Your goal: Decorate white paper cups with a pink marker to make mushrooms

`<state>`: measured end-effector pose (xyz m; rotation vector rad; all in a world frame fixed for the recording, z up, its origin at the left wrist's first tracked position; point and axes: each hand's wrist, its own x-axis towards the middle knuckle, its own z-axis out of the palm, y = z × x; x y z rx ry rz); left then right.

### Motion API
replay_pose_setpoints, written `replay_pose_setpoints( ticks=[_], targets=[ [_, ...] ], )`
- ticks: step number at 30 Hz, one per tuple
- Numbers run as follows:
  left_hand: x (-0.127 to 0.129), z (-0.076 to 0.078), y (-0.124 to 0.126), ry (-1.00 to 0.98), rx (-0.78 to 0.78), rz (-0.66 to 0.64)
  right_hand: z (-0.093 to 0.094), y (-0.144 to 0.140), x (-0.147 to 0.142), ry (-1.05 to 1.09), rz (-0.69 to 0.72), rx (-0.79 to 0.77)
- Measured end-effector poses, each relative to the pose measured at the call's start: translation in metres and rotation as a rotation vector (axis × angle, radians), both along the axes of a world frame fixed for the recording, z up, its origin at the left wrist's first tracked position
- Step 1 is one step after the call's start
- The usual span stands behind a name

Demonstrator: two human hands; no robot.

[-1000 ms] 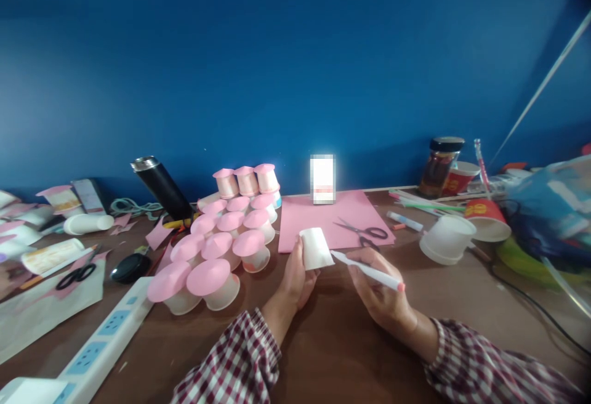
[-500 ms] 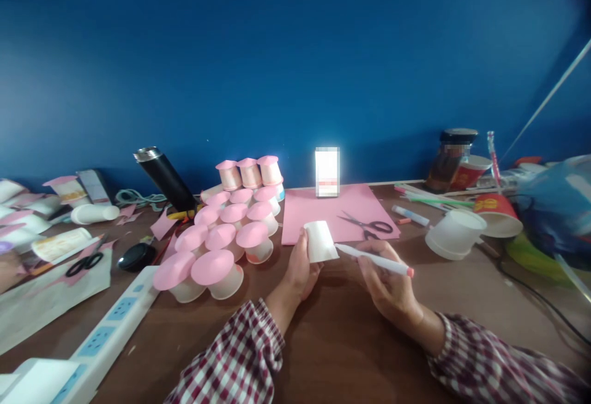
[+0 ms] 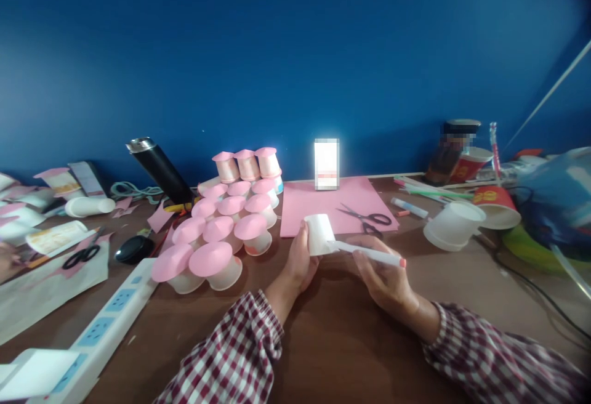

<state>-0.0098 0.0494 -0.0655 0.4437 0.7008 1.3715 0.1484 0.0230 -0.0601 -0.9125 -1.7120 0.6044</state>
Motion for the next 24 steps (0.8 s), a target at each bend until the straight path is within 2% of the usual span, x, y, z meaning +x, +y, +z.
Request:
replay_pose_setpoints(
  ticks=[24],
  targets=[
    [0.0001, -0.0010, -0.0013, 0.002, 0.041, -0.011, -0.0027, -0.0008, -0.0012, -0.013, 0.012, -0.048]
  ],
)
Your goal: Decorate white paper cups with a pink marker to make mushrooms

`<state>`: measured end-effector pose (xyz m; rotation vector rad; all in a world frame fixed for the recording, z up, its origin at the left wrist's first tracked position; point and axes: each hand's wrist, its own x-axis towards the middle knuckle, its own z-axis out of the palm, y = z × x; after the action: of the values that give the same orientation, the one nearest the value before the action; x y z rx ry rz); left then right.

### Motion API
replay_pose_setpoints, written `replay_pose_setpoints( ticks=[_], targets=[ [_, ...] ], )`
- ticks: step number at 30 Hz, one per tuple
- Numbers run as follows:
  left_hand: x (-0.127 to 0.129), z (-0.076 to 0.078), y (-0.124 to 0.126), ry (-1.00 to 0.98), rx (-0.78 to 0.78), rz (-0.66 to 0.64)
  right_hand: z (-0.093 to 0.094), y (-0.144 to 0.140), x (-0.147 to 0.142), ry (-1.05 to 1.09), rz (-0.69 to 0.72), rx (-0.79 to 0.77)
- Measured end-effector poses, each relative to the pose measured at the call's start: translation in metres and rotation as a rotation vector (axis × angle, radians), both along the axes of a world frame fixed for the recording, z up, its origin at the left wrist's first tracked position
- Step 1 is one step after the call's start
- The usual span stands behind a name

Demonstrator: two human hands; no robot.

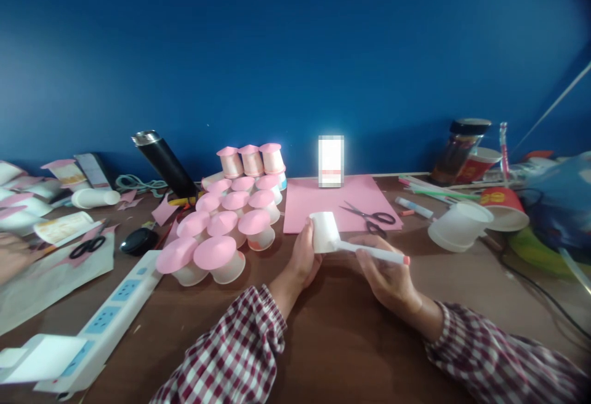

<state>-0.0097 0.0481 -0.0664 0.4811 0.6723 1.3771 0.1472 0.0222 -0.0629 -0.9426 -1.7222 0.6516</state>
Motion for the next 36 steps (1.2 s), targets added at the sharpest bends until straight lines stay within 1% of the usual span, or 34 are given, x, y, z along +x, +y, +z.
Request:
replay_pose_setpoints(
  ticks=[4, 7, 10, 14, 19, 22, 26, 31, 36],
  targets=[
    [0.0005, -0.0003, -0.0001, -0.001, 0.003, 0.019, 0.0027, -0.0011, -0.0008, 0.003, 0.015, -0.009],
    [0.0010, -0.0001, -0.0004, 0.015, -0.006, 0.002, 0.0039, -0.0009, -0.0006, -0.001, -0.003, 0.004],
    [0.0006, 0.0006, -0.0009, 0.022, -0.019, 0.000, 0.0026, 0.0000, 0.0003, -0.003, -0.014, 0.016],
    [-0.0008, 0.0016, -0.0014, 0.002, -0.005, 0.004, 0.0013, 0.0001, 0.0007, -0.001, 0.011, -0.004],
    [-0.0008, 0.0037, -0.0019, -0.009, -0.003, 0.001, 0.0090, -0.0015, -0.0002, 0.005, -0.003, 0.032],
    [-0.0003, 0.0066, -0.0028, -0.006, -0.028, -0.004, 0.0102, -0.0015, -0.0007, 0.019, -0.018, 0.047],
    [0.0001, 0.0092, -0.0037, -0.007, -0.051, 0.002, 0.0076, -0.0012, -0.0006, 0.000, -0.007, 0.031],
    [-0.0012, 0.0069, -0.0029, -0.012, -0.025, -0.010, 0.0068, -0.0010, 0.0002, 0.012, -0.039, -0.008],
    [-0.0013, 0.0070, -0.0030, 0.005, -0.026, -0.015, 0.0054, -0.0006, -0.0012, 0.058, -0.003, -0.025]
  ],
)
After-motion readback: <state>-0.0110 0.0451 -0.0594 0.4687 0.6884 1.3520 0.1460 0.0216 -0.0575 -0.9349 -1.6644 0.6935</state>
